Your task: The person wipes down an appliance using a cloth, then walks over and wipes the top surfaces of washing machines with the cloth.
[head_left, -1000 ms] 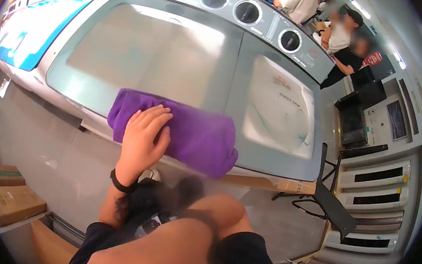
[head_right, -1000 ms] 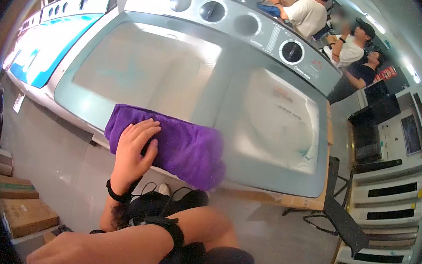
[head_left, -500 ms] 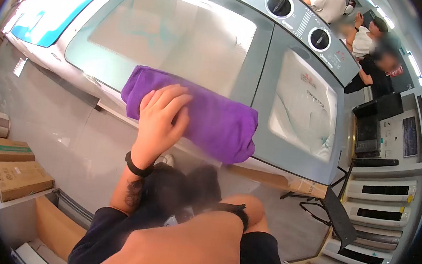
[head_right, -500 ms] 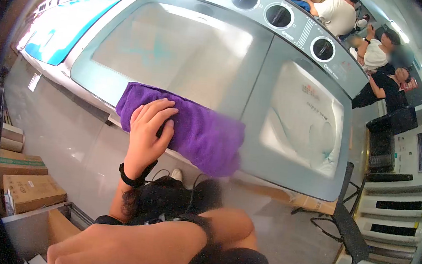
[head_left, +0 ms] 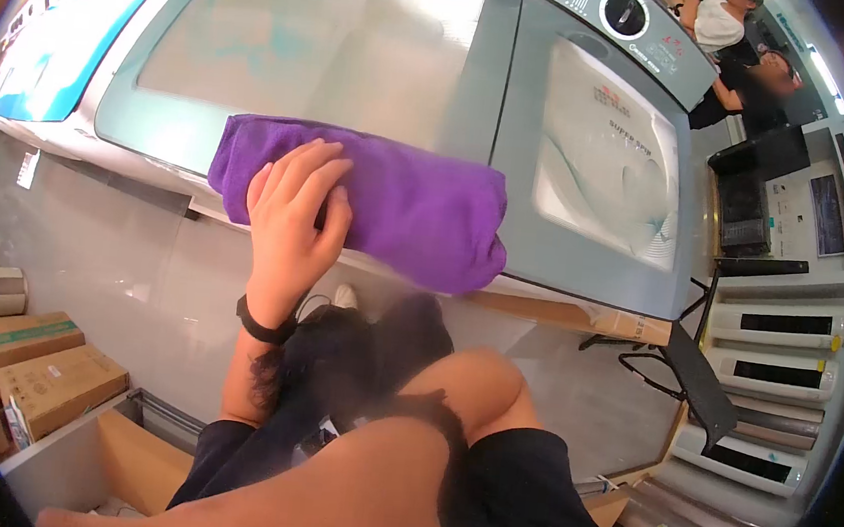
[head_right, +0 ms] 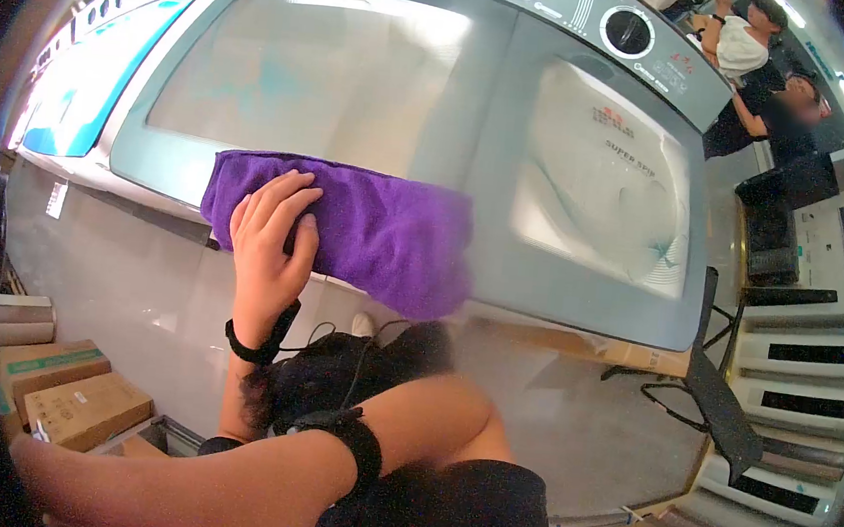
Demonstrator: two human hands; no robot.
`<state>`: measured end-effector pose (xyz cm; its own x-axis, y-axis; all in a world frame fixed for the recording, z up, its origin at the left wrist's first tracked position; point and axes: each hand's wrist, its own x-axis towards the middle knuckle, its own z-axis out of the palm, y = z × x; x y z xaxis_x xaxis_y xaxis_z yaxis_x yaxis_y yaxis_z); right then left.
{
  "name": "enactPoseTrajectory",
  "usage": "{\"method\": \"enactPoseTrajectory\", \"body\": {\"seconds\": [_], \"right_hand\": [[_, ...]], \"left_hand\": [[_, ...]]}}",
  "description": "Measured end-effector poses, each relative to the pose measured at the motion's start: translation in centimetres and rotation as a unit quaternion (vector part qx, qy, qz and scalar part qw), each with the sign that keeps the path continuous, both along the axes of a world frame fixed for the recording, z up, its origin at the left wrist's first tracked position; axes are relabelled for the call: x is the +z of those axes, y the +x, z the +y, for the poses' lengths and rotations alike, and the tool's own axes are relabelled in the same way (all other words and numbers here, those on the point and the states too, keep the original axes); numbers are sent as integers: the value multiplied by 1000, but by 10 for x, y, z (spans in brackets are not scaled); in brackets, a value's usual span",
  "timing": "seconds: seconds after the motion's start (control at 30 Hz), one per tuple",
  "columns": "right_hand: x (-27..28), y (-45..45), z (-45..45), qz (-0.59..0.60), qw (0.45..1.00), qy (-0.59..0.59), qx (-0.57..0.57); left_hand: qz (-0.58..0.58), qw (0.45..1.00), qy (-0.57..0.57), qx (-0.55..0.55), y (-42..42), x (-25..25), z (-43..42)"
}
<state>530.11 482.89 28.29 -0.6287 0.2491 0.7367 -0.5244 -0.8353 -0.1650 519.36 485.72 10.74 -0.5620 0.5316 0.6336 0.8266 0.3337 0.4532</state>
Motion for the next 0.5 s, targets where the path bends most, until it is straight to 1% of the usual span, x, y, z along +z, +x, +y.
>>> {"method": "enactPoseTrajectory", "body": {"seconds": [0.07,0.2,0.27,0.33,0.37,0.4,0.43,0.47,0.5], "right_hand": [[3,-4,5,9,1000,-1,-9],[-8,-7,6,-5,999,39,-26],[-12,-6,11,-13,994,92,-61],[-15,-7,30,-12,970,191,-147],[-17,-8,38,-12,948,246,-203],[-24,-13,51,-21,912,307,-269],[-32,-18,60,-33,865,369,-339],[-47,-25,63,-49,811,425,-400],[-66,-33,70,-71,745,483,-454]], "left_hand": [[6,1000,0,-2,-1,-1,1],[14,1000,2,0,-2,-2,1],[16,1000,6,-1,-3,-2,2],[17,1000,6,-2,-3,-2,1],[4,1000,3,-3,-1,-4,-3],[-3,1000,4,-5,-4,-5,-7],[-5,1000,12,-6,-12,-4,-8],[-16,1000,-5,-10,-18,-3,-16],[-16,1000,8,-23,-27,-10,-22]]}}
